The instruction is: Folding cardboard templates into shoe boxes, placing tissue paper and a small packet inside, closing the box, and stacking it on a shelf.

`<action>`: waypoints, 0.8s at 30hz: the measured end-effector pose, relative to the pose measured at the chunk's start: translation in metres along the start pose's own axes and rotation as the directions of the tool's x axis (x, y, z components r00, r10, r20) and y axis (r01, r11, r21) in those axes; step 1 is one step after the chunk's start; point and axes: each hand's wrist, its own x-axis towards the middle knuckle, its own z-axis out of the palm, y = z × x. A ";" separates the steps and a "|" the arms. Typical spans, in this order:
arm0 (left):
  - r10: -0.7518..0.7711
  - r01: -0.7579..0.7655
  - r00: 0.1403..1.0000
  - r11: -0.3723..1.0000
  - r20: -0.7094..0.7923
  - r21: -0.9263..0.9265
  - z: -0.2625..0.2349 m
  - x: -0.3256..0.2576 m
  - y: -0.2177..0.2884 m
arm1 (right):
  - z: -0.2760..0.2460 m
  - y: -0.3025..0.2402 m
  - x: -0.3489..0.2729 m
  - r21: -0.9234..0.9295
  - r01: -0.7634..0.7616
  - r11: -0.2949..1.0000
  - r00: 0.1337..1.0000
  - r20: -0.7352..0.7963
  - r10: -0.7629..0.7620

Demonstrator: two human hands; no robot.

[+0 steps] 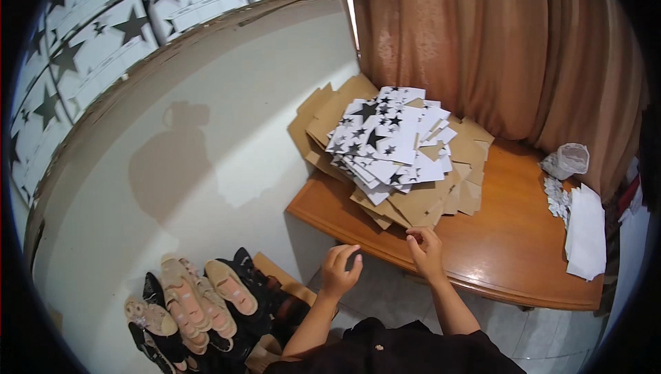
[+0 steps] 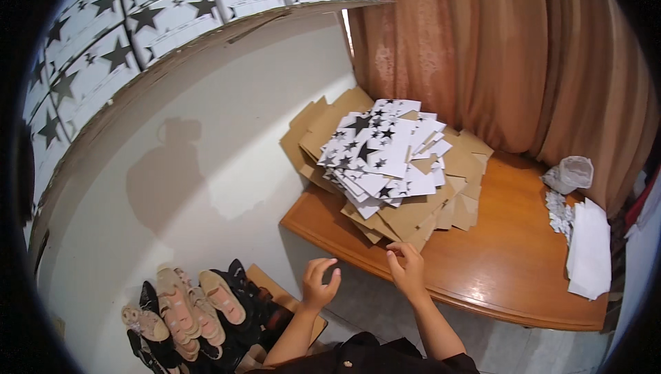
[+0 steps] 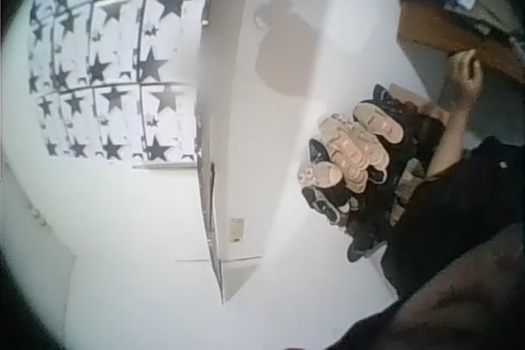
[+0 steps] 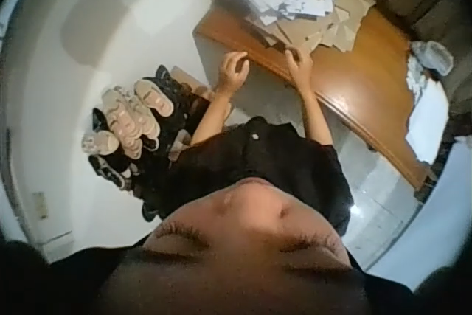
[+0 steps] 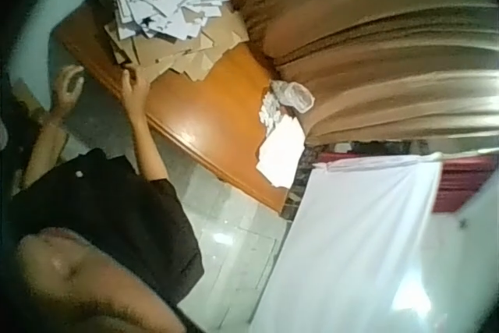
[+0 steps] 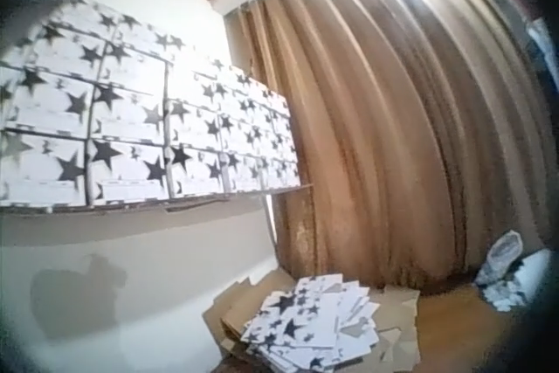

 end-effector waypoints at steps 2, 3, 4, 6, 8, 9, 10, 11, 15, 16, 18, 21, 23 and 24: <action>0.082 -0.076 0.991 0.995 0.105 -0.063 0.031 0.009 -0.003 | -0.009 0.015 0.004 -0.029 -0.015 0.999 1.000 0.000 0.015; 0.086 -0.077 0.990 0.994 0.111 -0.083 0.045 0.014 -0.006 | -0.014 0.024 0.005 -0.043 -0.026 0.999 1.000 0.014 0.026; 0.081 -0.071 0.992 0.993 0.099 -0.095 0.060 0.020 -0.011 | -0.017 0.034 0.006 -0.049 -0.078 0.996 0.996 0.031 0.080; 0.081 -0.071 0.993 0.992 0.086 -0.107 0.094 0.035 -0.026 | -0.022 0.056 0.020 -0.159 -0.080 0.984 0.996 0.020 0.084; 0.048 -0.043 0.991 0.998 0.126 -0.042 0.130 0.057 -0.042 | -0.024 0.072 0.042 -0.290 -0.041 0.956 0.998 0.026 0.050; 0.012 -0.018 0.985 0.999 0.174 0.034 0.148 0.065 -0.050 | -0.023 0.082 0.052 -0.302 -0.041 0.953 0.999 0.015 0.048; 0.025 -0.028 0.985 0.999 0.171 0.016 0.165 0.075 -0.054 | -0.020 0.090 0.067 -0.339 0.003 0.941 1.000 0.021 0.004; -0.019 -0.005 0.975 0.994 0.220 0.108 0.182 0.085 -0.058 | -0.018 0.098 0.081 -0.376 0.048 0.925 0.999 0.028 -0.041; -0.071 -0.070 0.937 0.922 0.342 0.381 0.261 0.122 -0.106 | 0.010 0.132 0.130 -0.641 -0.010 0.767 0.992 0.088 0.086; -0.042 -0.092 0.937 0.928 0.347 0.360 0.273 0.130 -0.109 | 0.011 0.143 0.140 -0.665 -0.003 0.747 0.989 0.109 0.100; -0.016 -0.181 0.890 0.904 0.455 0.386 0.289 0.143 -0.121 | 0.010 0.167 0.154 -0.712 -0.014 0.702 0.974 0.149 0.170; 0.022 -0.267 0.834 0.891 0.552 0.368 0.297 0.148 -0.135 | 0.002 0.190 0.154 -0.736 0.039 0.675 0.950 0.236 0.202; 0.086 -0.323 0.827 0.882 0.556 0.344 0.294 0.146 -0.150 | -0.002 0.190 0.155 -0.725 0.059 0.687 0.939 0.273 0.208; 0.104 -0.352 0.822 0.865 0.560 0.356 0.293 0.147 -0.156 | -0.004 0.190 0.152 -0.702 0.107 0.704 0.913 0.350 0.210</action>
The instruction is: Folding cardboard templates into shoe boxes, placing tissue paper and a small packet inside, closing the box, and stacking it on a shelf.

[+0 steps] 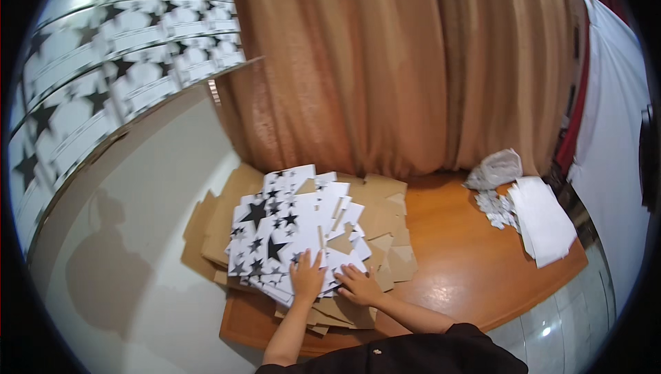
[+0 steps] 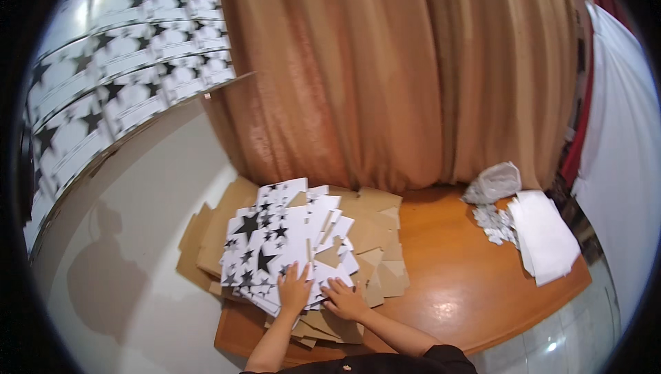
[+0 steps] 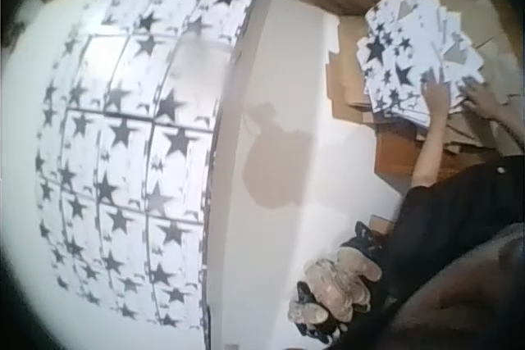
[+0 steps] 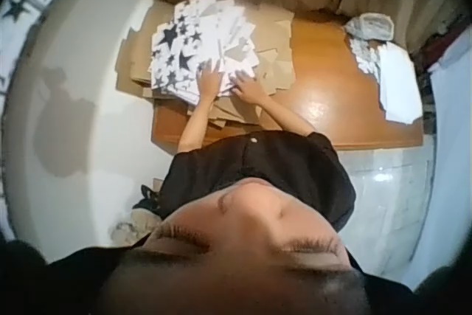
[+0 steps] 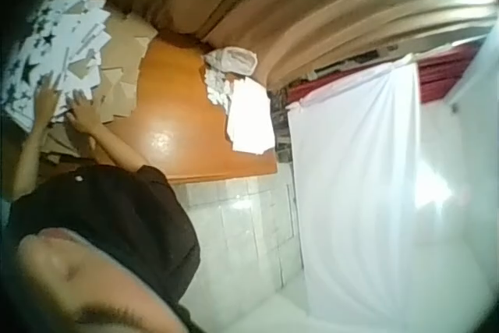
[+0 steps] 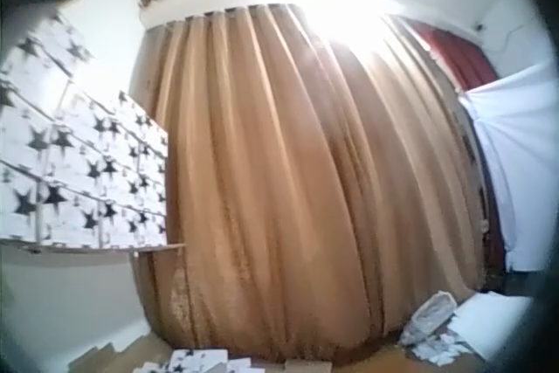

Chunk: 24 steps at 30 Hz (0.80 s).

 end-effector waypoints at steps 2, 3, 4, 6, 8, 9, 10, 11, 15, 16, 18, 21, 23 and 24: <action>0.067 -0.065 0.998 0.996 -0.023 0.060 -0.008 0.006 -0.001 | -0.005 0.005 -0.007 0.018 -0.015 1.000 1.000 0.012 0.015; 0.078 -0.078 0.997 0.997 -0.001 -0.008 -0.020 0.012 0.001 | -0.009 0.007 -0.008 0.017 0.020 1.000 0.999 0.033 -0.020; 0.095 -0.095 0.995 0.995 -0.043 -0.010 -0.023 0.018 -0.001 | -0.009 0.010 -0.009 0.061 0.016 0.998 0.999 0.040 -0.019; 0.062 -0.094 0.973 0.986 -0.223 -0.136 -0.024 0.030 -0.012 | -0.012 0.017 -0.013 0.125 -0.011 0.992 1.000 0.010 0.009; -0.050 -0.091 0.885 0.956 -0.463 -0.278 -0.029 0.044 -0.027 | -0.021 0.021 -0.018 0.189 -0.030 0.981 0.999 -0.016 0.034; -0.105 -0.089 0.783 0.957 -0.613 -0.277 -0.031 0.051 -0.039 | -0.028 0.018 -0.020 0.271 -0.079 0.959 0.995 -0.040 0.093; -0.176 -0.087 0.713 0.938 -0.679 -0.335 -0.044 0.058 -0.039 | -0.036 0.022 -0.024 0.351 -0.136 0.927 0.984 -0.063 0.168; -0.250 -0.076 0.627 0.923 -0.738 -0.377 -0.055 0.067 -0.039 | -0.039 0.028 -0.028 0.355 -0.149 0.923 0.981 -0.061 0.182; -0.377 0.128 0.367 0.926 -0.850 -0.355 -0.117 0.065 -0.031 | -0.069 0.051 -0.046 0.450 -0.146 0.881 0.910 -0.289 0.298; -0.416 0.081 0.267 0.908 -0.869 -0.410 -0.123 0.062 -0.033 | -0.078 0.058 -0.050 0.480 -0.095 0.872 0.866 -0.392 0.310; -0.455 0.030 0.161 0.889 -0.876 -0.457 -0.140 0.057 -0.018 | -0.102 0.071 -0.058 0.501 -0.038 0.864 0.812 -0.488 0.319; -0.507 -0.024 0.093 0.860 -0.857 -0.511 -0.180 0.065 0.064 | -0.148 0.089 -0.080 0.618 0.085 0.782 0.616 -0.649 0.446; -0.804 0.010 0.114 0.588 -0.583 -0.809 -0.188 0.070 0.121 | -0.174 0.107 -0.103 0.683 0.165 0.712 0.522 -0.673 0.524; -0.760 -0.058 0.163 0.630 -0.630 -0.775 -0.179 0.072 0.132 | -0.189 0.116 -0.115 0.715 0.221 0.664 0.495 -0.669 0.555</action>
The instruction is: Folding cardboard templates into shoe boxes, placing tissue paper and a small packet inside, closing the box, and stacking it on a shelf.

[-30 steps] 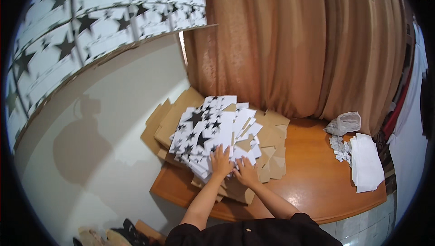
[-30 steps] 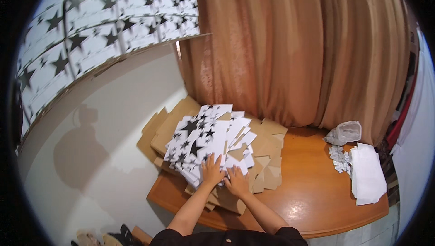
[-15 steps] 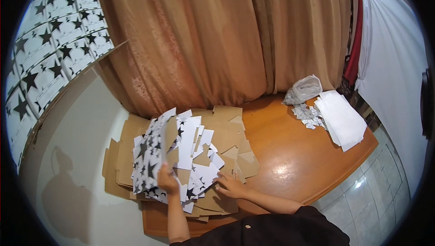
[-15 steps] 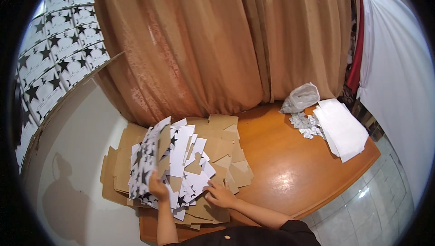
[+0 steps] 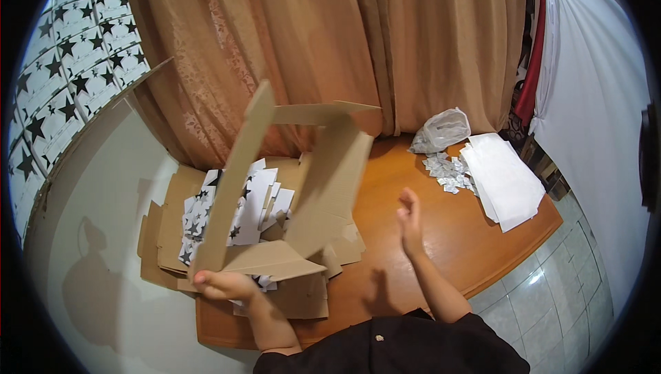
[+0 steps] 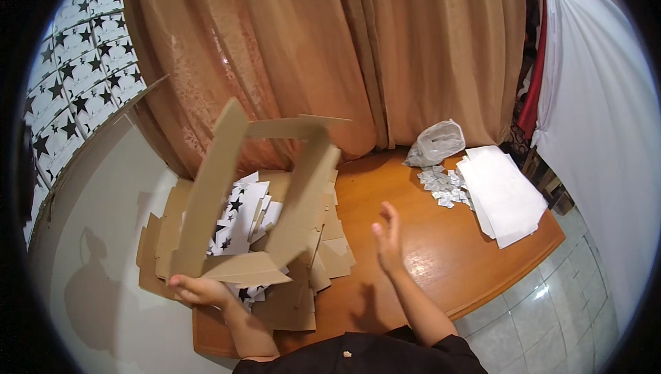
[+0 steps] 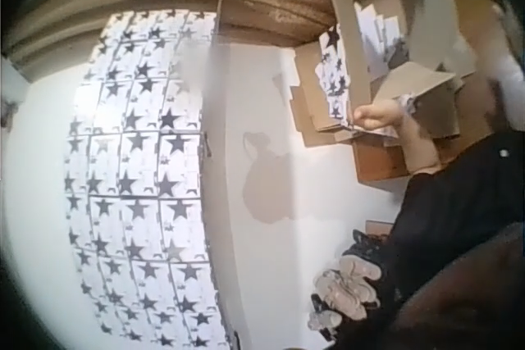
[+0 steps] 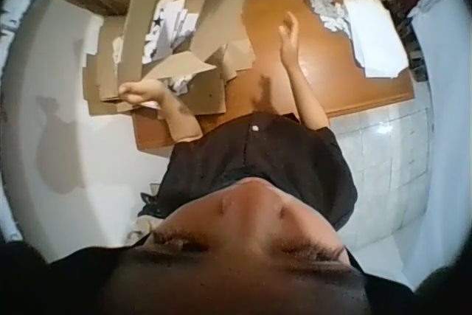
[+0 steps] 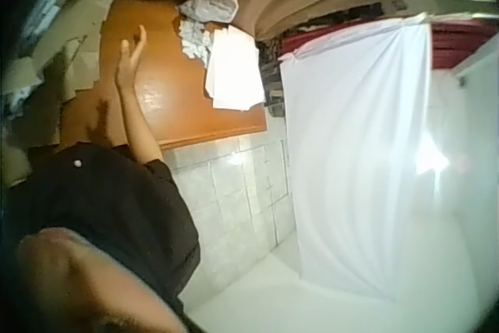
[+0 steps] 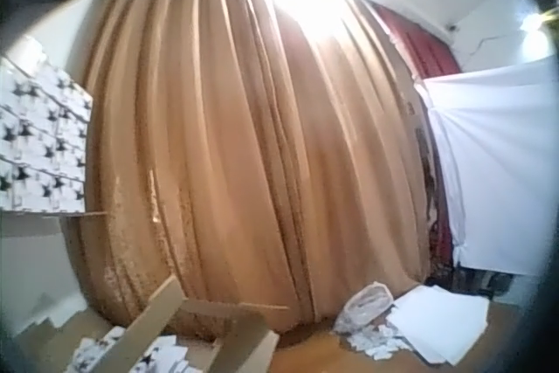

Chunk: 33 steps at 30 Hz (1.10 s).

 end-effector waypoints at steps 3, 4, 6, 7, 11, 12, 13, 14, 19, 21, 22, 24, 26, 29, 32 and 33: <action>-0.154 0.212 0.950 0.957 0.272 -0.200 -0.001 -0.045 -0.001 | -0.056 -0.021 0.019 0.112 -0.032 0.993 0.994 -0.096 0.043; -0.165 0.243 0.930 0.947 0.329 -0.211 0.002 -0.060 0.006 | -0.074 -0.023 0.023 0.128 -0.060 0.990 0.986 -0.144 0.079; -0.221 0.369 0.854 0.896 0.470 -0.249 0.008 -0.088 0.024 | -0.118 -0.013 0.028 0.200 -0.038 0.979 0.986 -0.152 0.069; -0.227 0.375 0.851 0.894 0.473 -0.246 0.010 -0.100 0.028 | -0.144 0.001 0.026 0.291 -0.009 0.957 0.989 -0.137 0.051; -0.278 0.572 0.661 0.788 0.697 -0.228 0.016 -0.127 0.039 | -0.211 0.022 0.015 0.487 -0.198 0.851 0.974 0.003 0.225; -0.273 0.571 0.640 0.795 0.718 -0.207 0.018 -0.134 0.037 | -0.217 0.023 0.016 0.435 -0.247 0.866 0.957 -0.032 0.289; -0.266 0.568 0.619 0.801 0.739 -0.188 0.019 -0.140 0.036 | -0.224 0.024 0.016 0.384 -0.296 0.875 0.935 -0.071 0.348; -0.283 0.609 0.598 0.768 0.750 -0.197 0.020 -0.145 0.038 | -0.235 0.033 0.014 0.280 -0.352 0.893 0.928 -0.022 0.373; -0.195 0.645 0.426 0.750 0.884 -0.145 0.031 -0.162 0.024 | -0.237 0.023 0.023 -0.001 -0.670 0.742 0.632 0.523 0.572; -0.135 0.642 0.363 0.753 0.922 -0.142 0.034 -0.169 0.024 | -0.224 0.032 0.019 -0.031 -0.708 0.706 0.636 0.408 0.655; -0.104 0.619 0.348 0.772 0.932 -0.145 0.035 -0.174 0.029 | -0.233 0.050 0.014 -0.029 -0.708 0.706 0.636 0.409 0.654; -0.105 0.573 0.360 0.809 0.927 -0.132 0.040 -0.188 0.035 | -0.245 0.081 0.006 0.037 -0.501 0.864 0.774 0.466 0.429; -0.196 0.590 0.350 0.806 0.916 -0.053 0.039 -0.195 0.018 | -0.238 0.079 0.001 0.196 -0.618 0.762 0.754 0.423 0.503; -0.298 0.663 0.291 0.748 0.909 0.033 0.036 -0.200 -0.008 | -0.208 0.035 0.000 0.202 -0.720 0.664 0.693 0.264 0.671; -0.332 0.742 0.240 0.669 0.913 0.048 0.026 -0.217 -0.034 | -0.215 0.053 -0.009 0.240 -0.759 0.605 0.650 0.329 0.685; -0.351 0.771 0.232 0.635 0.907 0.049 0.022 -0.226 -0.047 | -0.212 0.054 -0.011 0.323 -0.774 0.544 0.629 0.292 0.721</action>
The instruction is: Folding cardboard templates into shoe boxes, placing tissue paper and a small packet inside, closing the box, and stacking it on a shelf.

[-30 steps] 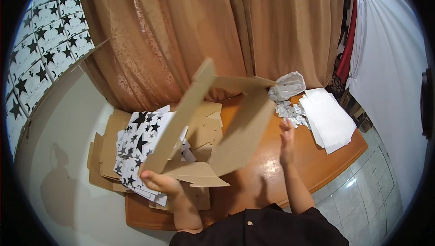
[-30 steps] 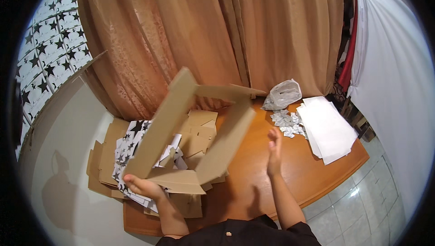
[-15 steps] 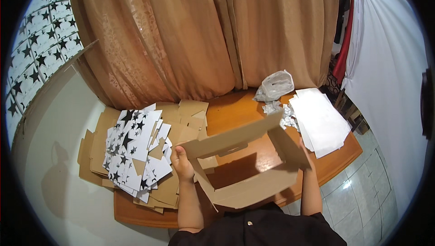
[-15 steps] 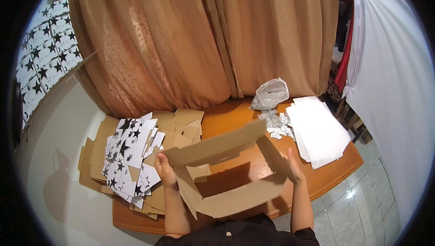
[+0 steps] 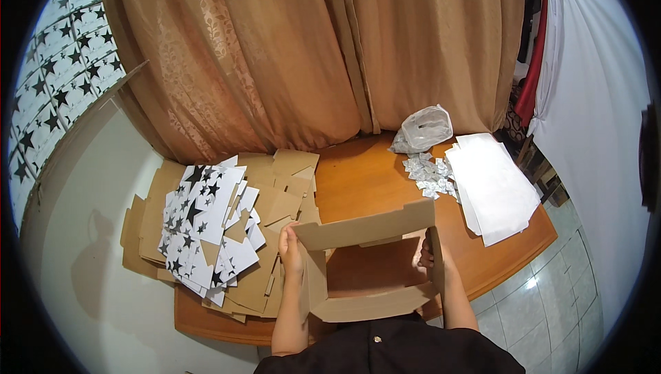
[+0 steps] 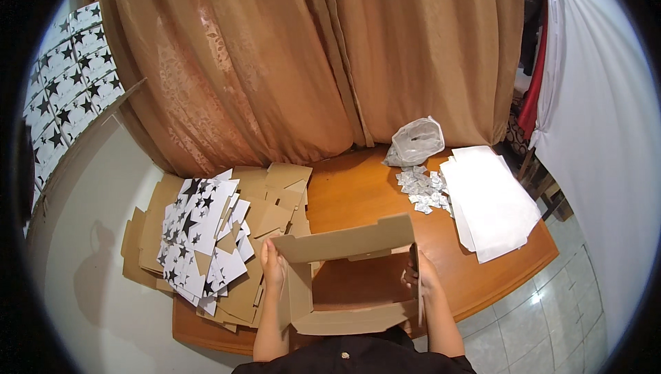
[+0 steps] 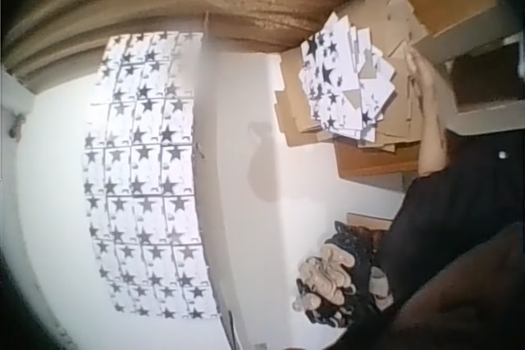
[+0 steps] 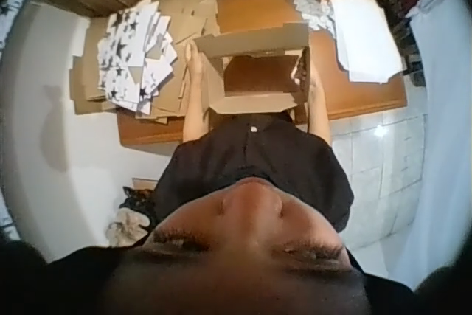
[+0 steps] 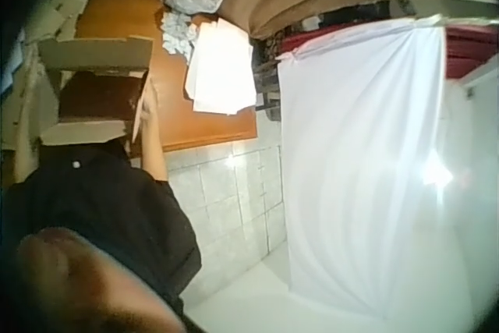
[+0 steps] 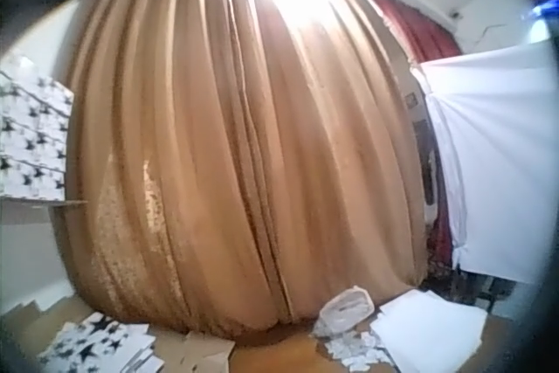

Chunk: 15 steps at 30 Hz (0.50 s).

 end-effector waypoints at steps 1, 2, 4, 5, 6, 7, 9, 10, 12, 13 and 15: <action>-0.004 0.004 1.000 1.000 0.004 -0.001 -0.007 -0.005 -0.015 | 0.000 0.002 -0.001 0.104 -0.021 0.994 0.998 -0.049 0.026; -0.202 0.205 0.976 0.979 -0.077 0.026 -0.016 -0.012 -0.033 | -0.010 0.009 0.005 0.109 -0.017 0.994 0.998 -0.055 0.023; -0.498 0.514 0.855 0.849 -0.140 0.118 -0.062 -0.034 -0.090 | -0.030 0.029 0.024 0.308 0.024 0.951 0.999 0.016 -0.030; -0.607 0.621 0.784 0.759 -0.133 0.194 -0.089 -0.045 -0.117 | -0.016 0.022 0.021 0.379 0.008 0.925 0.999 0.032 -0.022; -0.612 0.624 0.781 0.756 -0.125 0.198 -0.082 -0.048 -0.119 | -0.012 0.019 0.020 0.382 0.014 0.924 0.999 0.022 -0.024; -0.766 0.753 0.642 0.635 0.016 0.172 -0.070 -0.060 -0.114 | -0.011 0.018 0.017 0.340 0.045 0.939 0.998 -0.050 -0.030; -0.876 0.861 0.459 0.480 0.149 0.166 -0.048 -0.084 -0.082 | 0.004 0.008 0.010 0.199 0.041 0.979 0.971 -0.237 0.007; -0.882 0.879 0.423 0.455 0.209 0.142 -0.028 -0.086 -0.049 | -0.002 0.010 0.015 0.199 0.085 0.976 0.959 -0.283 -0.025; -0.881 0.894 0.399 0.435 0.254 0.108 -0.005 -0.084 0.003 | -0.001 0.012 0.019 0.244 0.160 0.956 0.955 -0.282 -0.088; -0.838 0.827 0.484 0.532 0.252 0.181 0.002 -0.082 0.023 | 0.002 0.013 0.019 0.244 0.155 0.957 0.957 -0.276 -0.085; -0.784 0.746 0.566 0.618 0.253 0.248 0.003 -0.082 0.033 | 0.009 0.012 0.018 0.268 0.190 0.944 0.925 -0.370 -0.081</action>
